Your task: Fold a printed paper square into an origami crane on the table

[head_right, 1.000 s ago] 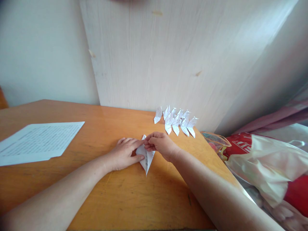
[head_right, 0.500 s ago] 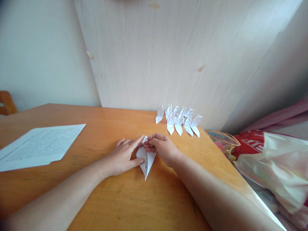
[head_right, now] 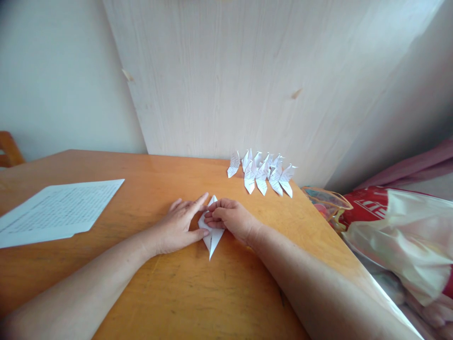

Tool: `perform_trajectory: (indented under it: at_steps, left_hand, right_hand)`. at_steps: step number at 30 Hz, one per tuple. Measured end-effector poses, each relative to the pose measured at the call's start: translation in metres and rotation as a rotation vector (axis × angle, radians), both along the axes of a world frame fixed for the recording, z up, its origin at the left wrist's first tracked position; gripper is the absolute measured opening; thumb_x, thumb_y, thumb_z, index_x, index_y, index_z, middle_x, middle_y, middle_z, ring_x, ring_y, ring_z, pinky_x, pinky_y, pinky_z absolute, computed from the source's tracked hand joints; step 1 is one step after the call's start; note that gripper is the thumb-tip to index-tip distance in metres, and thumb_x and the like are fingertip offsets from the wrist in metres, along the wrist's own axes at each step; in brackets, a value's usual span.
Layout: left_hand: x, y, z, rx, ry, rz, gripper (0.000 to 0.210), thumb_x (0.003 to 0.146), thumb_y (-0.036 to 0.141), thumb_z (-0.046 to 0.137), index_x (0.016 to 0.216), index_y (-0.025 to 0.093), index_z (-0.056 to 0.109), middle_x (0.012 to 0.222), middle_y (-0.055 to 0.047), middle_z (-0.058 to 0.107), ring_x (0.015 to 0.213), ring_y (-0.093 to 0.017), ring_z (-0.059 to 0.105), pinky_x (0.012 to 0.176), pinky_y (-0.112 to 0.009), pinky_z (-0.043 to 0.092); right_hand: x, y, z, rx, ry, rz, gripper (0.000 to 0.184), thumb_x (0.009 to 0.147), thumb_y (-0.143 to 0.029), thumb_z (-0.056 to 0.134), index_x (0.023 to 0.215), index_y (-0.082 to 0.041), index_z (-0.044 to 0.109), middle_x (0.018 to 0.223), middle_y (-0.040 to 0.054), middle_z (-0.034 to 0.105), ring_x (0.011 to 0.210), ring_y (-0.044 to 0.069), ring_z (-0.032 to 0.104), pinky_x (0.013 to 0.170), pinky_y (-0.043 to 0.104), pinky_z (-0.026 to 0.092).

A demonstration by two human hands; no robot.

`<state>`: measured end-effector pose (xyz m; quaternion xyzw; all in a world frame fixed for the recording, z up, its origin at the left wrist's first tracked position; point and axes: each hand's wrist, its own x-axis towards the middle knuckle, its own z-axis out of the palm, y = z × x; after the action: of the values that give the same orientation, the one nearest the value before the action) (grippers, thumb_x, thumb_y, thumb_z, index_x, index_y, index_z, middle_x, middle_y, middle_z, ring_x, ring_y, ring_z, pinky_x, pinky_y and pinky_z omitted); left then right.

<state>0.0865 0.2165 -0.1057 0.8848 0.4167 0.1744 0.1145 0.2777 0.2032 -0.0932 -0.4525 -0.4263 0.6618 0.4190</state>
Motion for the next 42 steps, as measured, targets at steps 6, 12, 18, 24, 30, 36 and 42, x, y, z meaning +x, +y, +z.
perform_trajectory:
  at_steps: [6, 12, 18, 24, 30, 36, 42]
  left_hand:
    - [0.001, -0.009, 0.014, 0.084, -0.134, -0.02, 0.034, 0.082, 0.026, 0.064, 0.115, 0.024, 0.057, 0.113, -0.005, 0.065, 0.108, -0.025, 0.057, 0.101, -0.048, 0.038]
    - [-0.001, -0.023, 0.028, 0.1, -0.114, -0.258, 0.017, 0.078, 0.007, 0.058, 0.084, 0.022, 0.062, 0.092, -0.001, 0.062, 0.09, -0.019, 0.055, 0.082, -0.033, 0.045]
    - [0.004, -0.031, 0.027, 0.123, -0.027, -0.325, 0.011, 0.079, 0.01, 0.061, 0.077, 0.021, 0.061, 0.089, -0.002, 0.06, 0.089, -0.019, 0.055, 0.082, -0.034, 0.043]
    - [0.003, -0.033, 0.026, 0.204, -0.003, -0.327, 0.009, 0.082, 0.012, 0.059, 0.08, 0.02, 0.059, 0.089, -0.002, 0.06, 0.092, -0.02, 0.056, 0.083, -0.035, 0.042]
    - [0.006, -0.03, 0.024, 0.25, -0.054, -0.309, 0.009, 0.091, 0.016, 0.056, 0.089, 0.021, 0.063, 0.093, -0.003, 0.065, 0.093, -0.02, 0.059, 0.083, -0.035, 0.043]
    - [0.005, -0.02, 0.022, 0.288, -0.245, -0.169, 0.007, 0.091, 0.017, 0.059, 0.093, 0.022, 0.063, 0.092, -0.002, 0.07, 0.087, -0.019, 0.061, 0.081, -0.035, 0.043]
    - [0.0, -0.017, 0.025, 0.302, -0.315, -0.073, 0.01, 0.092, 0.017, 0.059, 0.097, 0.024, 0.063, 0.09, 0.0, 0.068, 0.088, -0.019, 0.062, 0.081, -0.036, 0.042]
  right_hand:
    - [0.001, 0.002, -0.005, 0.039, -0.01, 0.012, 0.014, 0.073, -0.007, 0.061, 0.08, -0.019, 0.063, 0.083, 0.0033, 0.07, 0.081, 0.014, 0.067, 0.083, 0.029, 0.056]
    - [0.001, 0.001, -0.007, 0.041, 0.024, 0.005, 0.013, 0.07, -0.01, 0.063, 0.079, -0.02, 0.062, 0.079, 0.0013, 0.069, 0.077, 0.015, 0.066, 0.081, 0.03, 0.055]
    - [0.003, 0.0, -0.007, 0.065, 0.042, 0.022, 0.015, 0.069, -0.011, 0.065, 0.081, -0.019, 0.061, 0.076, 0.0002, 0.069, 0.073, 0.014, 0.065, 0.076, 0.028, 0.054]
    - [0.004, -0.001, -0.006, 0.06, 0.099, 0.0, 0.015, 0.07, -0.014, 0.068, 0.082, -0.019, 0.06, 0.074, -0.0003, 0.068, 0.07, 0.014, 0.065, 0.073, 0.028, 0.054]
    - [0.014, 0.002, 0.0, 0.129, 0.141, -0.014, 0.014, 0.077, -0.025, 0.071, 0.086, -0.018, 0.062, 0.088, 0.0062, 0.071, 0.081, 0.017, 0.068, 0.084, 0.033, 0.054]
    - [0.025, -0.004, 0.015, 0.541, -0.154, -0.135, 0.012, 0.087, -0.028, 0.06, 0.096, -0.023, 0.066, 0.105, 0.0051, 0.07, 0.104, 0.021, 0.063, 0.099, 0.041, 0.046]
    - [0.026, -0.028, 0.038, 0.96, -0.581, -0.007, 0.019, 0.088, -0.023, 0.057, 0.106, -0.027, 0.061, 0.13, 0.0057, 0.06, 0.126, 0.027, 0.05, 0.107, 0.048, 0.037]
